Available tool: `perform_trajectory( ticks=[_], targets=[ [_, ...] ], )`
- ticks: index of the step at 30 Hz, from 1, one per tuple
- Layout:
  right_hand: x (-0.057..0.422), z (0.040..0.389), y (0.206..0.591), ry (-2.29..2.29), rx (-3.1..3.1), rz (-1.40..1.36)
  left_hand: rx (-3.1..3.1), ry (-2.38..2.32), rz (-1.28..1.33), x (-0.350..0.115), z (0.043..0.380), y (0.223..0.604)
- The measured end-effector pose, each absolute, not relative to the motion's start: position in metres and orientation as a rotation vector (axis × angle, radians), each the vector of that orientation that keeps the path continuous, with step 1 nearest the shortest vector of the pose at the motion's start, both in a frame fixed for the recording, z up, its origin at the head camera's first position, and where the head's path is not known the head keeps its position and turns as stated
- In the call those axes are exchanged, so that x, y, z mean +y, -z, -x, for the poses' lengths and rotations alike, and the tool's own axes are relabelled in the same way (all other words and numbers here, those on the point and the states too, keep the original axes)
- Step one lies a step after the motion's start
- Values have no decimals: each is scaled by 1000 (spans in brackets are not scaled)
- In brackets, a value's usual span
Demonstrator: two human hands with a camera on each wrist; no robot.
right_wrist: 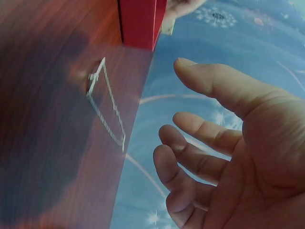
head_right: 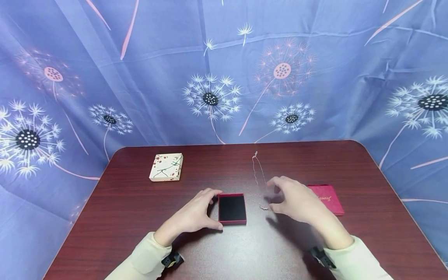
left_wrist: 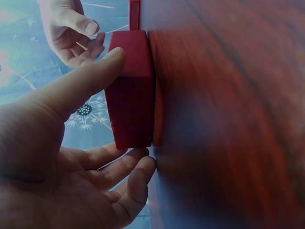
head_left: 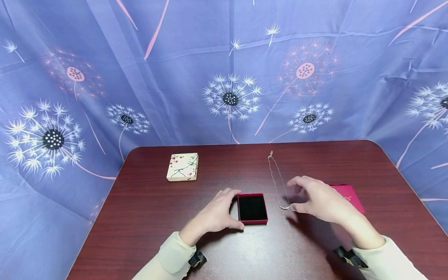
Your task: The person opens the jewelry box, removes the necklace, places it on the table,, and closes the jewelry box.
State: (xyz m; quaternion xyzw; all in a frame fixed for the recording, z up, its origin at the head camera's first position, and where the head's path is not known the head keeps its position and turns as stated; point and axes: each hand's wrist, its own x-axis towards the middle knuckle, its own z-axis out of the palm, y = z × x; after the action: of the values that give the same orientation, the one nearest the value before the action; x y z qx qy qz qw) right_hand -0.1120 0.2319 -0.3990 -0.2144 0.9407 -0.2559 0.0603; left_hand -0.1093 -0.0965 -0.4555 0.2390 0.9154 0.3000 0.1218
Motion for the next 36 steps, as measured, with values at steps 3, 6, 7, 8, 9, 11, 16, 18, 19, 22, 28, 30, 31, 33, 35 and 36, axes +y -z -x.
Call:
perform_trajectory(
  ticks=[3, 6, 7, 8, 9, 11, 16, 18, 19, 22, 28, 30, 31, 33, 35, 36],
  targets=[
    [244, 111, 399, 776, 2860, 673, 2669, -874, -690, -97, 109, 455],
    [257, 111, 399, 762, 2876, 719, 2669, -872, -688, -97, 109, 455],
    [261, 111, 399, 747, 2885, 734, 2670, -871, -690, -97, 109, 454],
    [265, 111, 399, 733, 2895, 746, 2670, -872, -690, -97, 109, 454],
    [269, 111, 400, 720, 2907, 758, 2670, -873, -691, -97, 109, 454],
    [276, 111, 401, 698, 2927, 767, 2669, -875, -692, -97, 109, 454],
    [293, 110, 405, 653, 2957, 740, 2670, -873, -695, -97, 109, 454],
    [299, 110, 406, 623, 2964, 717, 2671, -870, -696, -97, 109, 454],
    [302, 110, 407, 608, 2967, 704, 2672, -868, -697, -97, 109, 455],
    [312, 110, 409, 557, 2972, 655, 2672, -870, -699, -97, 109, 455],
    [333, 110, 416, 456, 2961, 582, 2674, -870, -704, -97, 109, 455],
    [339, 110, 418, 436, 2955, 574, 2673, -867, -704, -97, 109, 455],
    [341, 110, 420, 426, 2952, 567, 2672, -865, -704, -97, 109, 455],
    [345, 110, 422, 425, 2945, 565, 2671, -864, -705, -97, 109, 455],
    [349, 110, 425, 433, 2938, 566, 2670, -866, -705, -97, 109, 455],
    [350, 110, 426, 439, 2935, 568, 2670, -868, -705, -97, 109, 455]
  ],
)
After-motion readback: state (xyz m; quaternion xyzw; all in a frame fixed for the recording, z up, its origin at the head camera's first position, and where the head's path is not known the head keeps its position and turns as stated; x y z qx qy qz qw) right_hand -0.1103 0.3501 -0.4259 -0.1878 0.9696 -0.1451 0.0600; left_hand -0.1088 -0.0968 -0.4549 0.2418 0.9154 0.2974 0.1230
